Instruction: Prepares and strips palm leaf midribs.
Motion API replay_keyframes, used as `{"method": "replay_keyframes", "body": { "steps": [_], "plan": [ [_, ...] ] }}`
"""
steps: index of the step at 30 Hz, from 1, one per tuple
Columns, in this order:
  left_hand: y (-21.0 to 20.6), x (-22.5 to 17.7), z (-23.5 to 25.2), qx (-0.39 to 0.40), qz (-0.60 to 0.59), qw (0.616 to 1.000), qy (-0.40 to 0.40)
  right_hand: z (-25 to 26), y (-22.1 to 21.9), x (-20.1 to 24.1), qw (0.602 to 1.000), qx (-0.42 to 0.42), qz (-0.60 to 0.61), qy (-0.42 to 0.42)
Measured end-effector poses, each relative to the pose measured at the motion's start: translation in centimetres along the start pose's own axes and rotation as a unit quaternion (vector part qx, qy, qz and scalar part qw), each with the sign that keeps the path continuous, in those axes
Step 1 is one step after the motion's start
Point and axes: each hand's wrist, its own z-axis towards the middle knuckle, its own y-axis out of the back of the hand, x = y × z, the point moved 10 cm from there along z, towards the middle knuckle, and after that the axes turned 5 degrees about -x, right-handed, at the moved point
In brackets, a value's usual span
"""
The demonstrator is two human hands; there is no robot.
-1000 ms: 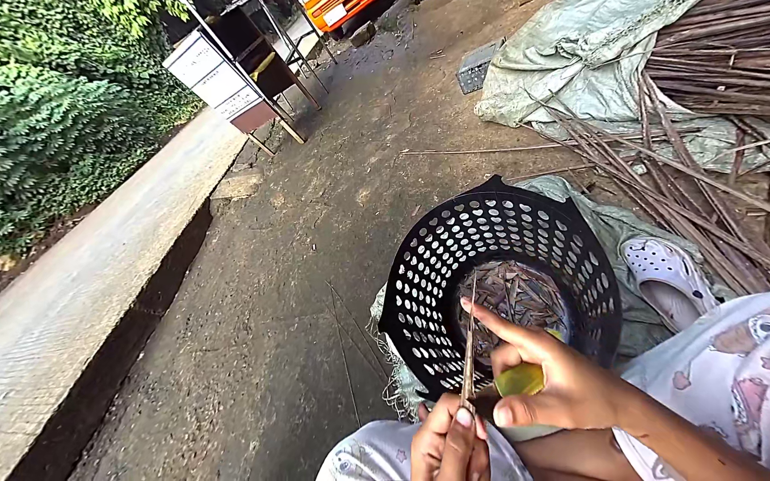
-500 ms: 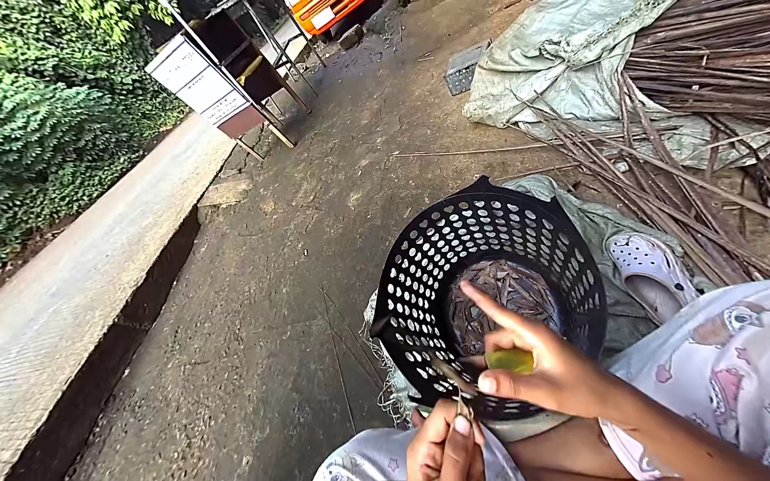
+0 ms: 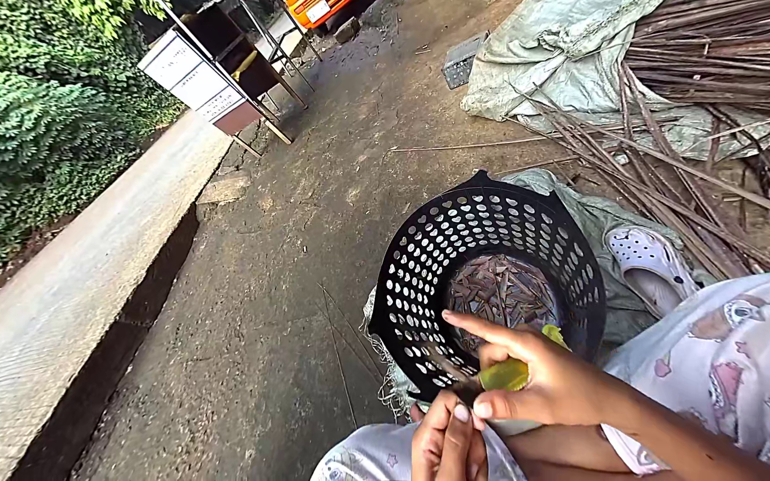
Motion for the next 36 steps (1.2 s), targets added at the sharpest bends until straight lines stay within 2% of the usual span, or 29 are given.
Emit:
{"method": "replay_keyframes", "body": {
  "steps": [2,4,9,11,16,19,22,27,31,36],
  "plan": [
    [-0.1,0.3,0.0,0.018,-0.013,1.0,0.015,0.5,1.5,0.0,0.997,-0.078,0.012,0.015],
    [-0.3,0.6,0.0,0.028,-0.026,0.999,0.031,1.0,2.7,0.0,0.993,-0.111,0.027,0.011],
    [-0.5,0.8,0.3,0.016,-0.003,1.0,0.027,0.3,1.2,-0.5,0.993,-0.08,0.075,-0.032],
    [-0.4,0.6,0.3,-0.001,0.031,0.999,0.01,0.2,0.8,-0.6,0.993,-0.098,0.041,-0.047],
    [0.6,0.3,0.2,-0.041,0.062,0.997,0.01,0.7,2.4,0.3,0.988,-0.142,-0.062,-0.014],
    [0.4,0.4,0.3,-0.037,0.061,0.997,0.013,0.5,1.4,0.3,0.996,-0.081,-0.023,-0.021],
    [0.0,0.9,0.4,-0.031,0.066,0.997,0.017,0.2,-0.4,0.1,0.998,-0.037,-0.038,-0.016],
    [0.1,1.0,0.3,-0.026,0.066,0.997,0.024,0.4,0.1,0.1,0.994,-0.062,-0.095,0.006],
    [0.2,0.9,0.3,-0.023,0.064,0.997,0.023,0.5,1.6,0.4,0.976,-0.098,-0.181,0.068],
    [0.6,0.7,0.1,-0.018,0.052,0.998,0.032,1.1,5.6,-0.3,0.955,-0.188,-0.222,0.053]
  ]
}}
